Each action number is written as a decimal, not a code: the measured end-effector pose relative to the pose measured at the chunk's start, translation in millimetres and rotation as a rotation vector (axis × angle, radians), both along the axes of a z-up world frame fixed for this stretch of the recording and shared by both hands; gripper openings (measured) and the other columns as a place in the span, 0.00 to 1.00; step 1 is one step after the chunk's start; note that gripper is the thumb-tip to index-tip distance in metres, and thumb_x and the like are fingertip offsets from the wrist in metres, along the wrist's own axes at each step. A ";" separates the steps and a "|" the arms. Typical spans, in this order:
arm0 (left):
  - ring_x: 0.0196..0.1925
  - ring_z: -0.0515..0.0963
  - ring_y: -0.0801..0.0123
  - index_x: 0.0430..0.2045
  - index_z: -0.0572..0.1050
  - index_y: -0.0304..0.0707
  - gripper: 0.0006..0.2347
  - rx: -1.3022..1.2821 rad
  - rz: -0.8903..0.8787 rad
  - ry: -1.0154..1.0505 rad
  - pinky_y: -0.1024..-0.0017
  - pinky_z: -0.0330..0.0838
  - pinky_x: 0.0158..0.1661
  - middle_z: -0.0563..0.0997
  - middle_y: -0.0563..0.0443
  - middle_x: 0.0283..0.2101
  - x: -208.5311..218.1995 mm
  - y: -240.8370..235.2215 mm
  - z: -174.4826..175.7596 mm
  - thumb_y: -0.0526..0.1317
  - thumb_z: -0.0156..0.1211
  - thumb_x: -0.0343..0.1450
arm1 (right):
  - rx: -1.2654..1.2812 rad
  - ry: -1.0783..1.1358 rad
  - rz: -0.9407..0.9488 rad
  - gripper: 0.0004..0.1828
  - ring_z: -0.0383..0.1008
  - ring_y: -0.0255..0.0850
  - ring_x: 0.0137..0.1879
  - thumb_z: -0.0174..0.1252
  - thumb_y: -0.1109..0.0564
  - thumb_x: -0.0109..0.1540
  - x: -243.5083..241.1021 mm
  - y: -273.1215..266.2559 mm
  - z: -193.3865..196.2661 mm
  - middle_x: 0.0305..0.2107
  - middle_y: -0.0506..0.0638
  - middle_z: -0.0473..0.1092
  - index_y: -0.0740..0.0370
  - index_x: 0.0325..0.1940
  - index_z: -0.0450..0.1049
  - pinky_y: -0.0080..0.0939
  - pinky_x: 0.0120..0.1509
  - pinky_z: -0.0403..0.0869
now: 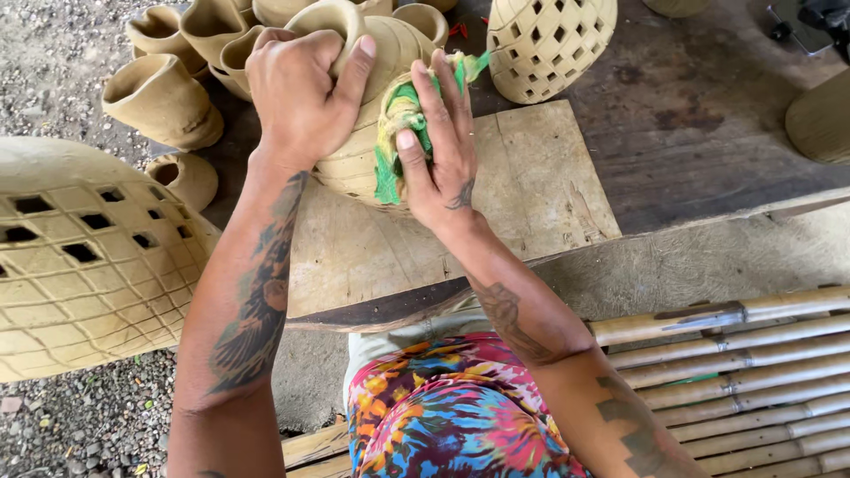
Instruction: The person wipes a ceramic vase using a cloth, cleaning the exterior and the base, and then uses the cloth to wipe the surface of a wooden board.
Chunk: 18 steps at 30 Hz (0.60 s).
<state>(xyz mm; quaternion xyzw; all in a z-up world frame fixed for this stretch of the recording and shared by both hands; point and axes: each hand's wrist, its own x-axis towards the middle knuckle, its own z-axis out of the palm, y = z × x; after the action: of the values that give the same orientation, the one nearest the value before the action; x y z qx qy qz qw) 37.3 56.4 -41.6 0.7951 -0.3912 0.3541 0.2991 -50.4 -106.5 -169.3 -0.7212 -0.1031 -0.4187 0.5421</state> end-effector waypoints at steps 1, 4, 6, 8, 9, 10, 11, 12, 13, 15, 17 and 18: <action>0.23 0.63 0.50 0.12 0.63 0.38 0.23 0.001 0.007 0.001 0.59 0.65 0.41 0.63 0.47 0.17 0.5 3.2 -0.7 0.43 0.64 0.79 | -0.264 -0.014 -0.205 0.26 0.46 0.39 0.85 0.39 0.43 0.80 -2.7 2.8 1.2 0.77 0.47 0.46 0.45 0.83 0.50 0.45 0.85 0.56; 0.23 0.61 0.50 0.11 0.62 0.37 0.24 -0.026 0.019 0.050 0.60 0.66 0.40 0.62 0.46 0.17 7.1 9.6 -2.6 0.44 0.64 0.78 | 0.366 -0.138 0.361 0.29 0.45 0.39 0.84 0.31 0.42 0.79 6.8 -4.6 -34.7 0.77 0.50 0.49 0.49 0.84 0.51 0.43 0.89 0.50; 0.15 0.59 0.57 0.10 0.64 0.42 0.24 -0.099 0.067 0.166 0.59 0.66 0.37 0.61 0.50 0.11 13.3 17.4 -4.4 0.44 0.65 0.79 | 0.581 0.113 0.408 0.29 0.46 0.40 0.84 0.32 0.43 0.78 7.7 -21.7 -71.0 0.78 0.50 0.48 0.50 0.84 0.50 0.44 0.89 0.52; 0.17 0.59 0.56 0.11 0.62 0.40 0.25 -0.096 0.113 0.220 0.58 0.62 0.35 0.60 0.48 0.13 21.5 21.6 -5.2 0.45 0.65 0.79 | 0.625 0.435 0.297 0.29 0.47 0.42 0.85 0.34 0.45 0.78 16.5 -38.5 -84.6 0.78 0.51 0.47 0.51 0.83 0.49 0.44 0.89 0.54; 0.19 0.58 0.55 0.12 0.61 0.39 0.26 -0.088 0.153 0.271 0.56 0.58 0.33 0.59 0.47 0.14 21.4 22.7 -7.1 0.46 0.65 0.80 | 0.582 0.436 0.292 0.29 0.47 0.43 0.85 0.35 0.46 0.77 16.9 -39.7 -80.4 0.79 0.51 0.46 0.52 0.83 0.49 0.44 0.89 0.55; 0.19 0.58 0.55 0.12 0.61 0.39 0.26 -0.089 0.150 0.262 0.56 0.58 0.33 0.59 0.47 0.14 22.2 21.6 -6.9 0.46 0.65 0.80 | 0.495 0.357 0.302 0.29 0.47 0.43 0.85 0.36 0.46 0.77 22.7 -36.7 -65.9 0.79 0.52 0.46 0.52 0.83 0.48 0.45 0.89 0.56; 0.18 0.59 0.56 0.12 0.61 0.39 0.25 -0.089 0.133 0.174 0.58 0.61 0.34 0.59 0.47 0.14 21.0 19.2 -7.4 0.45 0.64 0.79 | 0.365 0.241 0.292 0.29 0.48 0.44 0.85 0.37 0.47 0.77 26.7 -28.5 -47.0 0.79 0.52 0.46 0.53 0.83 0.48 0.45 0.89 0.57; 0.18 0.59 0.56 0.11 0.61 0.39 0.24 -0.088 0.123 0.093 0.59 0.63 0.35 0.60 0.48 0.14 18.2 18.7 -8.0 0.43 0.64 0.78 | 0.255 0.169 0.268 0.30 0.48 0.45 0.85 0.38 0.48 0.77 25.7 -15.4 -28.9 0.80 0.53 0.45 0.53 0.83 0.48 0.45 0.89 0.58; 0.18 0.59 0.56 0.11 0.61 0.39 0.24 -0.088 0.126 0.089 0.59 0.63 0.35 0.60 0.48 0.14 16.8 18.4 -7.7 0.43 0.64 0.78 | 0.167 0.118 0.237 0.30 0.49 0.46 0.85 0.39 0.49 0.76 22.7 -5.0 -13.0 0.80 0.53 0.45 0.54 0.83 0.47 0.45 0.89 0.59; 0.23 0.61 0.54 0.14 0.62 0.37 0.23 -0.057 0.108 0.069 0.58 0.62 0.35 0.61 0.46 0.17 12.2 20.7 -9.3 0.44 0.63 0.79 | -0.103 0.061 0.039 0.30 0.46 0.44 0.84 0.40 0.46 0.77 14.5 2.7 -0.7 0.79 0.51 0.44 0.50 0.83 0.46 0.43 0.89 0.54; 0.21 0.60 0.54 0.13 0.61 0.37 0.23 -0.077 0.098 0.095 0.59 0.62 0.35 0.60 0.46 0.16 10.0 25.4 -8.7 0.44 0.63 0.79 | -0.372 0.001 -0.167 0.31 0.44 0.42 0.84 0.41 0.43 0.77 16.9 2.1 -21.1 0.77 0.50 0.43 0.47 0.84 0.45 0.40 0.89 0.50; 0.19 0.59 0.54 0.12 0.60 0.36 0.24 -0.102 0.087 0.118 0.59 0.63 0.36 0.59 0.46 0.15 10.1 27.0 -7.5 0.44 0.62 0.79 | -0.184 -0.034 -0.066 0.32 0.45 0.43 0.83 0.40 0.43 0.76 23.3 -3.5 -41.6 0.77 0.51 0.44 0.48 0.83 0.45 0.42 0.87 0.51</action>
<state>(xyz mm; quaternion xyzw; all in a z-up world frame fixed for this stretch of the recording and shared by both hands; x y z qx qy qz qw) 47.3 83.4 -49.1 0.8145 -0.3195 0.3388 0.3460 -27.1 -110.0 -210.9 -0.7636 -0.1267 -0.4374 0.4578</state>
